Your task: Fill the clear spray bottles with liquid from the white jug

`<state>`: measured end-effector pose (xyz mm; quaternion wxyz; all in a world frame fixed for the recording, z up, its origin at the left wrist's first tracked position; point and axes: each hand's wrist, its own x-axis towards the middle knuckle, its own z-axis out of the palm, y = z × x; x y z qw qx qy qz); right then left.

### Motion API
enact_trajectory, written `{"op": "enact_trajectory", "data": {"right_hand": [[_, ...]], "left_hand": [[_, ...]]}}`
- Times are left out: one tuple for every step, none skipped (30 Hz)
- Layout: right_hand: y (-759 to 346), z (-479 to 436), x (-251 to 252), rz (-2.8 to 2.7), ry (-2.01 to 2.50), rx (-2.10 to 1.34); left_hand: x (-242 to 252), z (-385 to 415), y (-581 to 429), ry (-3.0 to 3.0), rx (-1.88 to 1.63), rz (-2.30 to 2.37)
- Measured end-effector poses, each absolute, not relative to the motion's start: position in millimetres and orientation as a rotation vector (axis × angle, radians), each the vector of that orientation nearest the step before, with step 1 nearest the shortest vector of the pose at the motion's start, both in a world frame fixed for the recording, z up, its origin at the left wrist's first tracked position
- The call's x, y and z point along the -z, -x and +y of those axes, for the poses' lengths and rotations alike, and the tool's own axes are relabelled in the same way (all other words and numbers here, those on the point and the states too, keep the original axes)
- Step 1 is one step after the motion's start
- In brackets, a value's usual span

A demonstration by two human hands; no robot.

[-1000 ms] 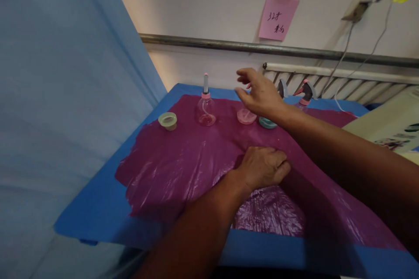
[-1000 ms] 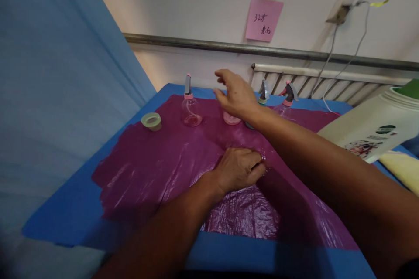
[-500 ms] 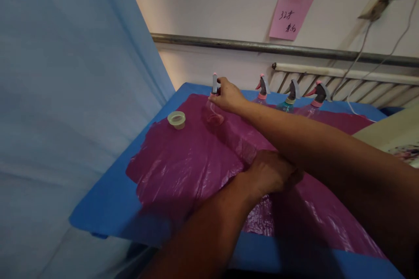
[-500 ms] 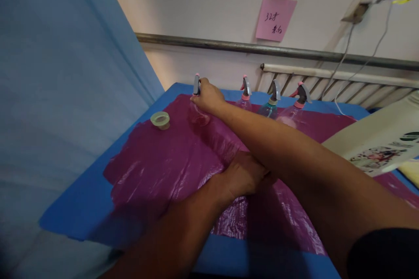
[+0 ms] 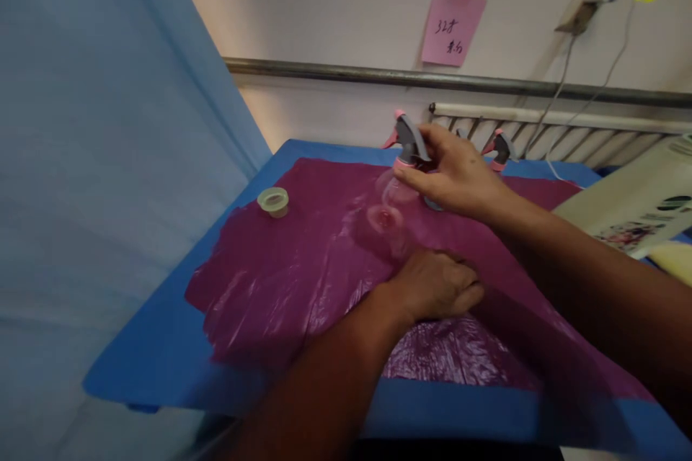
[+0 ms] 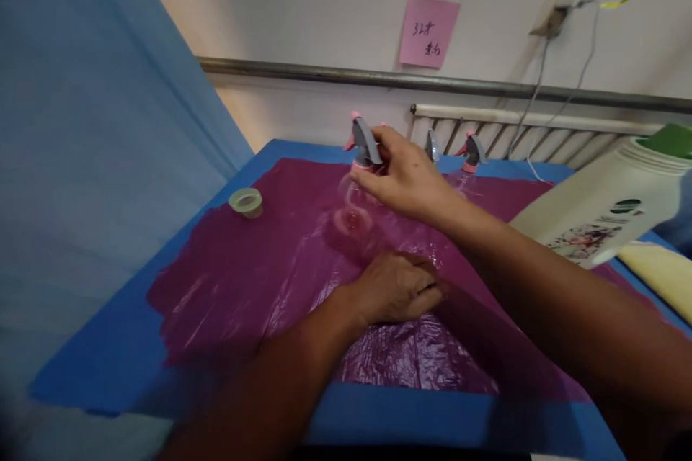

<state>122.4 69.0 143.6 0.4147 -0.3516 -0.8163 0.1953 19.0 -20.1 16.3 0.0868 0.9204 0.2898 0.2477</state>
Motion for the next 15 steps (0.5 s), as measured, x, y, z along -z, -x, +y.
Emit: {"op": "enact_trajectory", "data": {"right_hand": [[-141.3, 65.1, -144.9, -2.025, 0.912, -0.476], [-159.5, 61.9, -144.9, -1.993, 0.944, -0.472], [-176.3, 59.2, -143.4, -1.96, 0.972, -0.487], [-191.3, 56.5, -140.5, -1.923, 0.991, -0.517], [-204.1, 53.8, -136.2, -1.882, 1.001, -0.551], [-214.4, 50.9, -130.8, -1.843, 1.007, -0.587], [-222.2, 47.7, -124.5, -1.811, 1.011, -0.619], [-227.5, 44.2, -117.8, -1.783, 1.014, -0.64], [-230.5, 40.6, -111.2, -1.769, 1.018, -0.655], [-231.8, 36.9, -104.8, -1.768, 1.02, -0.66], [-231.6, 33.3, -98.9, -1.776, 1.016, -0.655], [-230.6, 30.1, -93.4, -1.789, 1.009, -0.642], [-229.0, 27.3, -88.3, -1.802, 1.003, -0.622], [-227.2, 25.0, -83.4, -1.814, 1.002, -0.604], [-225.3, 23.2, -78.6, -1.827, 1.004, -0.597]], "left_hand": [[-16.7, -20.1, -18.7, -2.732, -0.792, 0.824], [-17.8, -20.2, -18.1, -2.71, -0.865, 0.787], [-19.8, -20.1, -16.8, -2.675, -0.951, 0.75], [-22.4, -19.6, -15.0, -2.619, -1.05, 0.724], [-25.6, -18.6, -12.7, -2.539, -1.149, 0.721], [-28.8, -17.0, -9.9, -2.438, -1.248, 0.745], [-32.0, -14.8, -6.9, -2.32, -1.354, 0.788], [-34.6, -11.9, -3.8, -2.207, -1.447, 0.826], [-36.6, -8.7, -1.0, -2.115, -1.527, 0.883], [-37.8, -5.3, 1.3, -2.053, -1.576, 0.934], [-38.1, -2.1, 3.0, -2.009, -1.596, 0.979], [-37.6, 0.6, 4.1, -1.987, -1.588, 1.015], [-36.1, 2.8, 4.4, -1.981, -1.55, 1.033], [-34.0, 4.3, 4.1, -1.986, -1.494, 1.036], [-31.3, 5.2, 3.2, -2.003, -1.429, 1.032]]}}
